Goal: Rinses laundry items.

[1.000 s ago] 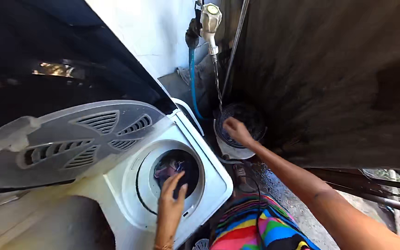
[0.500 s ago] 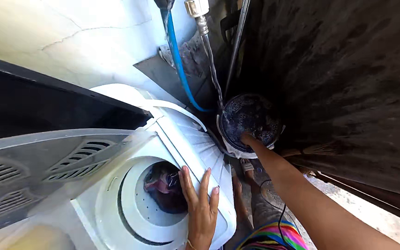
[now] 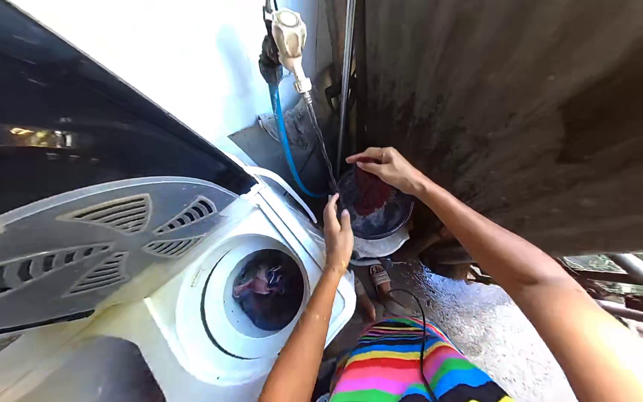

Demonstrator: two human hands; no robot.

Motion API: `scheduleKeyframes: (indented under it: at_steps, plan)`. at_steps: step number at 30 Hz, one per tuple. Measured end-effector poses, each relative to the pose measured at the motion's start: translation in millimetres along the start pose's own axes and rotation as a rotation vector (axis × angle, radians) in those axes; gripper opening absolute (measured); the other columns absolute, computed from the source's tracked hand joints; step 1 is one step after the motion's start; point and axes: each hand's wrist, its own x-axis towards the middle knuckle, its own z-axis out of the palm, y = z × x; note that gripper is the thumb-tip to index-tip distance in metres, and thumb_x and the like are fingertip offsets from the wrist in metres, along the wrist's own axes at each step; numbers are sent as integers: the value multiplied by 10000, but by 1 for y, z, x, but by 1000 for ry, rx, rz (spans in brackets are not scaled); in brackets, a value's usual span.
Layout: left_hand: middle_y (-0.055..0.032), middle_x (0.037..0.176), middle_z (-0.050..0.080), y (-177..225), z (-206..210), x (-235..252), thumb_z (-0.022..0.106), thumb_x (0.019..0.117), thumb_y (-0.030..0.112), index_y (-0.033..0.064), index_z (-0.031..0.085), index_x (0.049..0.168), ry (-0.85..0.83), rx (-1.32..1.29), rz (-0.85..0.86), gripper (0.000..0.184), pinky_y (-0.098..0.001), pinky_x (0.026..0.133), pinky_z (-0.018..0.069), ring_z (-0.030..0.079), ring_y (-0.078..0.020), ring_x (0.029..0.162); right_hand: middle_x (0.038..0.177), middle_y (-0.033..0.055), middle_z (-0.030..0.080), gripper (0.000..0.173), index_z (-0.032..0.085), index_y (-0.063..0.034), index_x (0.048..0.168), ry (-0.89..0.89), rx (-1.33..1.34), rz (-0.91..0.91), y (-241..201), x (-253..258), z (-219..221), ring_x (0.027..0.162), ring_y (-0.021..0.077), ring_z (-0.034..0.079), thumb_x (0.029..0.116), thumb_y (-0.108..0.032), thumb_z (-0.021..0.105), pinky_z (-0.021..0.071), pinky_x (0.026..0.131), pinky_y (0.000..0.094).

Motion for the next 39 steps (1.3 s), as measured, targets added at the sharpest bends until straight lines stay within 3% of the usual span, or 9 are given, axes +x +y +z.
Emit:
scheduleKeyframes:
  at_steps: [7, 10, 15, 19, 23, 30, 32, 35, 39]
  plan:
    - [-214, 1600, 365, 8, 72, 72, 194, 924, 856, 251, 304, 1595, -34, -844, -812, 910, -733, 980, 422, 441, -465, 1382, 1208, 85, 737, 254, 711, 15, 1213, 177, 112, -352, -121, -19, -54, 1127, 112, 684, 1045, -57, 535, 543, 1021, 303]
    - [-106, 1228, 648, 18, 91, 80, 231, 1015, 721, 206, 545, 1350, -36, -1085, -600, 690, -514, 830, 557, 635, -274, 1074, 1287, 130, 698, 299, 673, 44, 1268, 339, 237, -399, -117, -22, -63, 1222, 186, 645, 1062, -57, 481, 516, 1077, 363]
    - [33, 868, 632, 47, 93, 69, 208, 1115, 461, 189, 568, 1070, -48, -1133, -414, 453, -265, 713, 547, 613, -66, 782, 1281, 129, 622, 517, 657, -131, 1269, 410, 12, 128, -12, -26, -6, 1181, 265, 609, 904, -488, 736, 541, 956, 509]
    - [-152, 1343, 556, 40, 78, 72, 265, 1139, 208, 6, 452, 1427, -56, -854, -463, 398, -326, 1004, 469, 553, -187, 1173, 989, 154, 659, 363, 674, -63, 983, 428, -434, 111, 14, -16, 37, 828, 336, 678, 883, -390, 795, 558, 644, 553]
    - [-84, 1112, 619, 44, 106, 107, 353, 1113, 256, 79, 528, 1307, 77, -859, -491, 315, -373, 821, 539, 604, -160, 961, 919, 183, 713, 232, 702, -22, 998, 397, -385, 233, 44, 16, 15, 881, 387, 705, 961, -243, 640, 548, 749, 645]
    - [-14, 839, 611, 4, 106, 138, 434, 1091, 336, 101, 624, 1057, 6, -706, -468, 305, -299, 634, 514, 571, -95, 709, 696, 125, 605, 302, 606, -18, 794, 479, -242, 47, 71, 13, 37, 643, 277, 632, 1018, -220, 586, 531, 587, 488]
    - [-86, 1000, 672, -5, 101, 144, 480, 1064, 432, 88, 642, 1181, -12, -574, -546, 397, -400, 723, 557, 636, -182, 848, 755, 178, 587, 340, 592, 30, 920, 438, -106, 183, 95, 5, 29, 666, 305, 598, 1057, -280, 562, 511, 608, 483]
    - [-195, 1250, 659, -38, 85, 162, 463, 970, 728, 75, 629, 1324, -2, -224, -526, 761, -557, 885, 543, 643, -321, 1100, 1234, 299, 642, 479, 504, -6, 1398, 337, -132, 469, 177, -8, 4, 1110, 468, 653, 1079, -361, 536, 535, 929, 630]
    - [-321, 1419, 533, -127, 100, 175, 485, 1089, 357, -2, 527, 1439, -70, 285, -439, 502, -621, 1086, 428, 520, -465, 1326, 1429, 302, 525, 389, 617, -47, 1377, 210, -353, 607, 279, -22, 34, 1336, 479, 506, 1001, -141, 642, 436, 1107, 609]
